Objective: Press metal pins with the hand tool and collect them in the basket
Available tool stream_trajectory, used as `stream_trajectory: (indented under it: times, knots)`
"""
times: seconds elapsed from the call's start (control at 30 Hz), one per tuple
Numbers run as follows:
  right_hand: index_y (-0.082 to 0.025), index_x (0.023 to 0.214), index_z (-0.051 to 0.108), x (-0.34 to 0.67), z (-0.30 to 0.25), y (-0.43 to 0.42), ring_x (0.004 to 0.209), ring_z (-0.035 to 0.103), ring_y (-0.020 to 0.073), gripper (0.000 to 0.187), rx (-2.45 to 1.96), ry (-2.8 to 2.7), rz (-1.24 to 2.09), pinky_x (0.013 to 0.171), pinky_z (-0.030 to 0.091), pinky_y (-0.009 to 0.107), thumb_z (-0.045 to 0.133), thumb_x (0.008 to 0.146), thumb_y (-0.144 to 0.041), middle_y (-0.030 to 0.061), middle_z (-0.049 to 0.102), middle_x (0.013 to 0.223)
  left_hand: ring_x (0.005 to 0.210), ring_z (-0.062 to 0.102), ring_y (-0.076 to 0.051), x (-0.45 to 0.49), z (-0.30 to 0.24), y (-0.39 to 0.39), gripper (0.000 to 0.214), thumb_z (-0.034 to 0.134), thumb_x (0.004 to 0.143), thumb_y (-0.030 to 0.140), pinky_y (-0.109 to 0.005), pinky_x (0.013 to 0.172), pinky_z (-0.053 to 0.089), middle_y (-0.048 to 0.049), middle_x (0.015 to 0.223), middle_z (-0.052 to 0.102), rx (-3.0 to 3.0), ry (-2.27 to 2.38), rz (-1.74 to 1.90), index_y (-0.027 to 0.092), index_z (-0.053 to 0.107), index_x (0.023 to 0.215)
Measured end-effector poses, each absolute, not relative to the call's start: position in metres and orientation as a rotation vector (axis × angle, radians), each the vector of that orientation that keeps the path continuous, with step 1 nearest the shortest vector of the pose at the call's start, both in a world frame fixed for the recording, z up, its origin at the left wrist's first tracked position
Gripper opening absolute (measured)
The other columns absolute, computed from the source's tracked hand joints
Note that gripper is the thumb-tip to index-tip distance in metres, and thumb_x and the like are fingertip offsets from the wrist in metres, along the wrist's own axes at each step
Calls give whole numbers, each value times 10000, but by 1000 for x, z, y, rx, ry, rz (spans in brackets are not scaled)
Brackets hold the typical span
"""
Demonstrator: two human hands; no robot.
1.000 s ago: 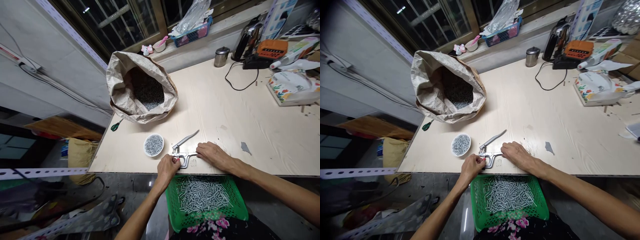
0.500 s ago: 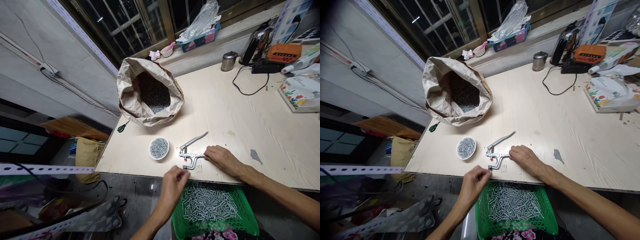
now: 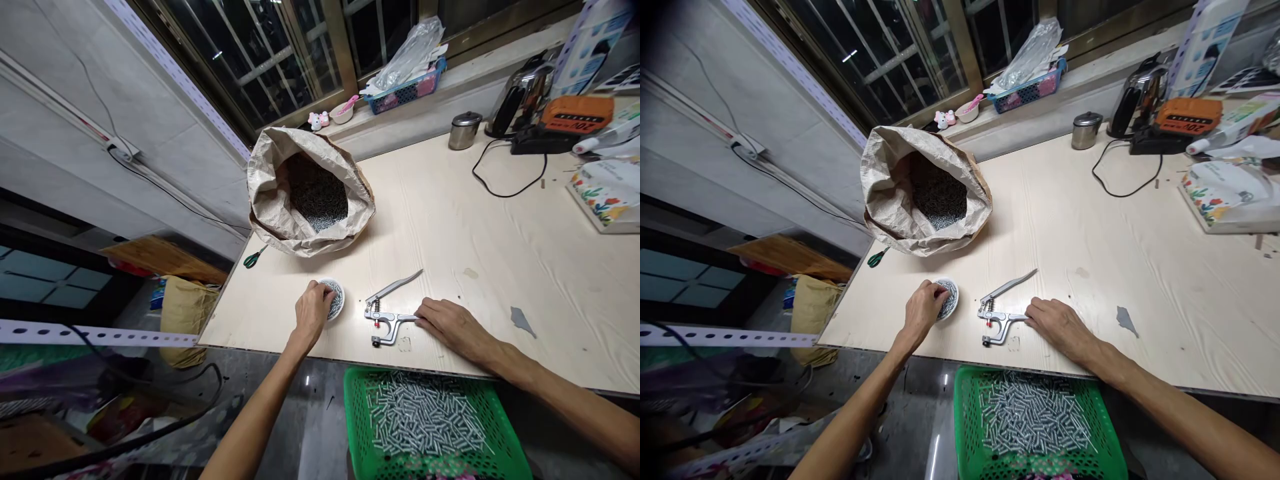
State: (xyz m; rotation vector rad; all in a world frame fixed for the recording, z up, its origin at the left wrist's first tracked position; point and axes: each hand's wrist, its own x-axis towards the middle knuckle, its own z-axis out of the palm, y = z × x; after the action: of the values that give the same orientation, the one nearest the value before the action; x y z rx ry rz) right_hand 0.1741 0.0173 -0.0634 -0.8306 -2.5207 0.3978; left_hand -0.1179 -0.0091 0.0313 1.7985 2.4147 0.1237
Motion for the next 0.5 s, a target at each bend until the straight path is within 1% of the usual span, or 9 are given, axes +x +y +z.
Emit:
stream_trajectory:
  times: [0.13, 0.27, 0.33, 0.4, 0.5]
  knots:
    - [-187, 855, 556, 175, -65, 18, 698, 533, 153, 243, -835, -2541, 397, 648, 393, 307, 363, 984, -261, 35, 576, 803, 785, 601, -178, -111, 32, -7, 228, 486, 881, 253, -258, 630, 372, -97, 973, 649, 1749, 2456, -7, 157, 688, 834]
    - [-188, 855, 553, 175, -64, 18, 676, 525, 152, 233, -832, -2520, 413, 628, 391, 298, 376, 980, -273, 36, 574, 796, 747, 598, -189, -114, 37, 0, 226, 500, 838, 239, -266, 608, 352, -116, 922, 663, 1689, 2467, -65, 139, 660, 716]
    - [-187, 862, 551, 174, -63, 18, 673, 520, 150, 222, -834, -2514, 422, 621, 386, 293, 381, 978, -270, 36, 571, 801, 738, 595, -189, -117, 41, 1, 206, 509, 811, 235, -268, 617, 361, -110, 875, 665, 1688, 2461, 51, 142, 643, 685]
    - [-183, 861, 546, 174, -62, 18, 675, 516, 147, 215, -841, -2518, 427, 620, 380, 289, 383, 978, -262, 36, 569, 808, 721, 589, -175, -118, 46, -3, 173, 523, 785, 248, -260, 627, 379, -84, 805, 661, 1650, 2418, 310, 152, 630, 690]
    - [-178, 838, 534, 173, -62, 19, 675, 510, 144, 222, -839, -2550, 401, 625, 375, 287, 382, 979, -258, 35, 569, 804, 576, 543, -133, -111, 49, -19, 173, 568, 735, 321, -238, 550, 384, -16, 614, 595, 1334, 2166, 665, 160, 594, 677]
